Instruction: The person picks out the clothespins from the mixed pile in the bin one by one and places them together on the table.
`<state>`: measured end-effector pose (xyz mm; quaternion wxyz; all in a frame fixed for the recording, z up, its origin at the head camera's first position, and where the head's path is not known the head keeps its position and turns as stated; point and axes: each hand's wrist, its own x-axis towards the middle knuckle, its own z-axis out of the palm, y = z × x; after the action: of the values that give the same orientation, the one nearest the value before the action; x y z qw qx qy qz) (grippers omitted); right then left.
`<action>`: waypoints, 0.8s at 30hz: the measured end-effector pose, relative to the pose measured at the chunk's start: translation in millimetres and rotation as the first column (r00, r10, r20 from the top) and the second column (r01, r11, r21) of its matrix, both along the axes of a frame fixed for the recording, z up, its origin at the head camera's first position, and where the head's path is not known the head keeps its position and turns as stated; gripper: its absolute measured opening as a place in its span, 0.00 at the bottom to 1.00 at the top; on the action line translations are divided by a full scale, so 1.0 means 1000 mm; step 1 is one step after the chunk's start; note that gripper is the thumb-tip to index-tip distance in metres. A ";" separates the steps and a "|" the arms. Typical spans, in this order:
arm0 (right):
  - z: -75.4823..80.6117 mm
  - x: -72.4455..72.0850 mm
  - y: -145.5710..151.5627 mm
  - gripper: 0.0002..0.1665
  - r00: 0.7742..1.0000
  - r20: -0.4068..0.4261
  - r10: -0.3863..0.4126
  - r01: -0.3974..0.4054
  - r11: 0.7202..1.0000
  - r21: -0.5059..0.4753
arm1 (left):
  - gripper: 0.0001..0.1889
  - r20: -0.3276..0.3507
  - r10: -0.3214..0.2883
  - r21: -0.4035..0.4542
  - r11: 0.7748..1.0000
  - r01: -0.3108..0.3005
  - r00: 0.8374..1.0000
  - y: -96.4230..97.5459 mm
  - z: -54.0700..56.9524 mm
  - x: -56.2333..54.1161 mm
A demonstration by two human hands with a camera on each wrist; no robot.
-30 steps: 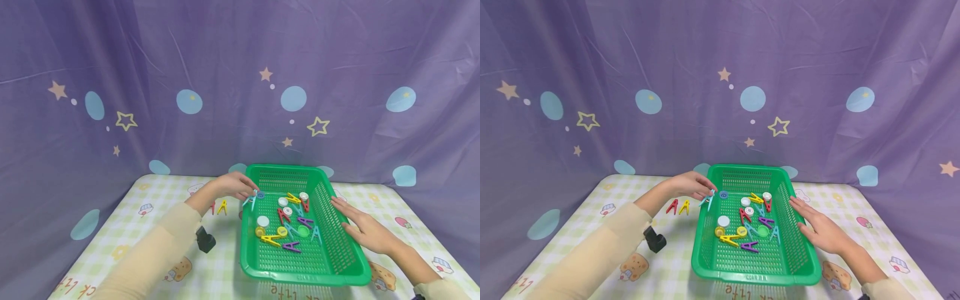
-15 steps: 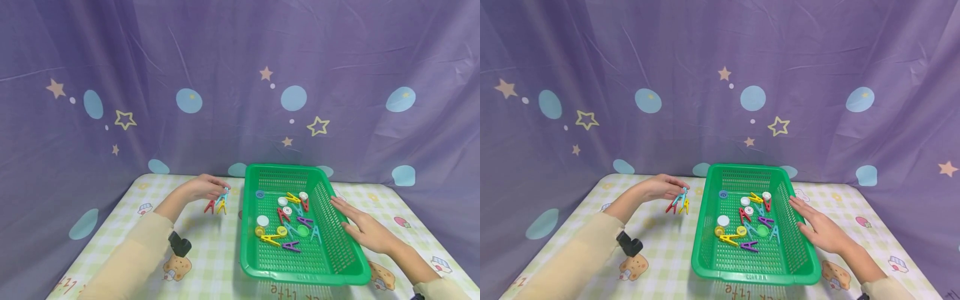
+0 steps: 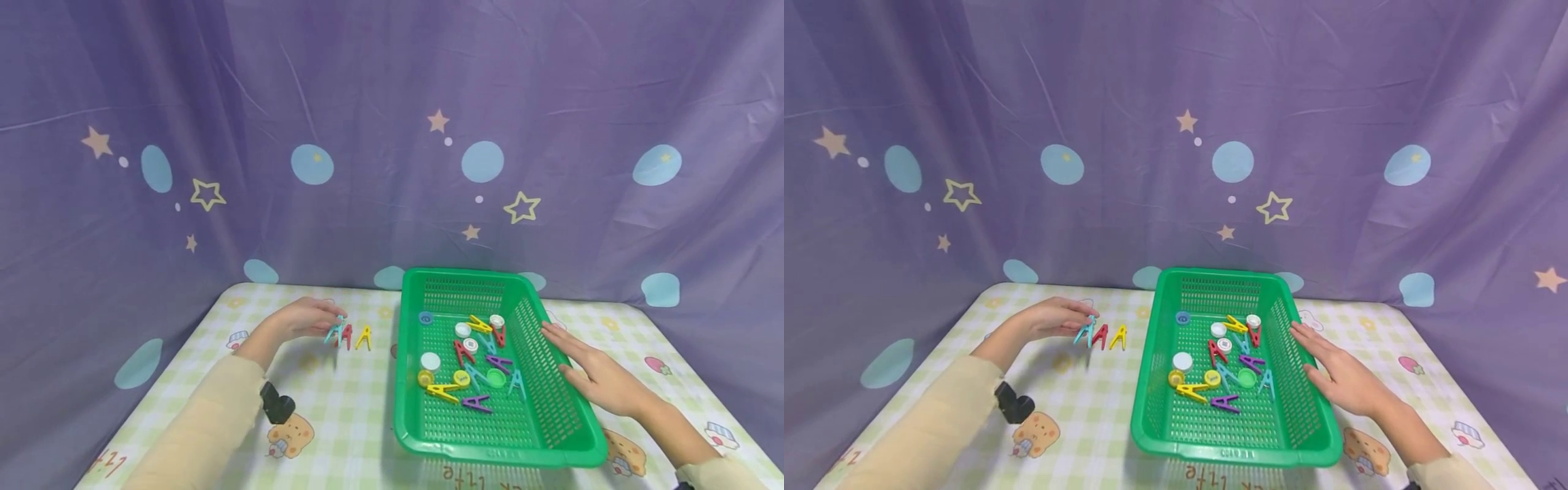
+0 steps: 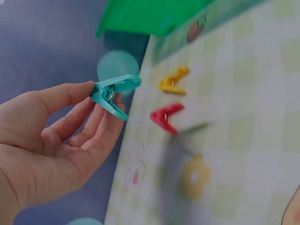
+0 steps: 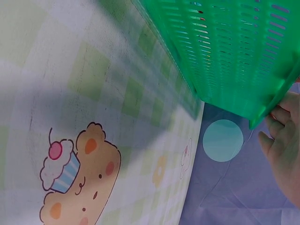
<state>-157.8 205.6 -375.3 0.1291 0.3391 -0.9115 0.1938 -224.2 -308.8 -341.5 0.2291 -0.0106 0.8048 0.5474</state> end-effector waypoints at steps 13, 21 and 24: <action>-0.003 -0.002 0.001 0.32 1.000 0.010 -0.010 0.010 1.000 0.001 | 0.23 0.019 0.088 0.007 0.996 -0.088 0.996 -0.022 -0.027 -0.011; -0.004 -0.003 0.002 0.33 1.000 0.015 -0.009 0.009 1.000 -0.001 | 0.22 0.013 0.113 -0.001 0.994 -0.113 0.993 -0.022 -0.042 -0.016; -0.004 -0.003 0.002 0.33 1.000 0.019 -0.010 0.010 1.000 -0.002 | 0.21 0.008 0.151 -0.055 0.987 -0.150 0.989 -0.019 -0.043 -0.018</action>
<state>-161.2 207.5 -379.6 0.1220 0.3324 -0.9141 0.1975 -242.0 -327.6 -384.8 0.1916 -0.0806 0.8149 0.5410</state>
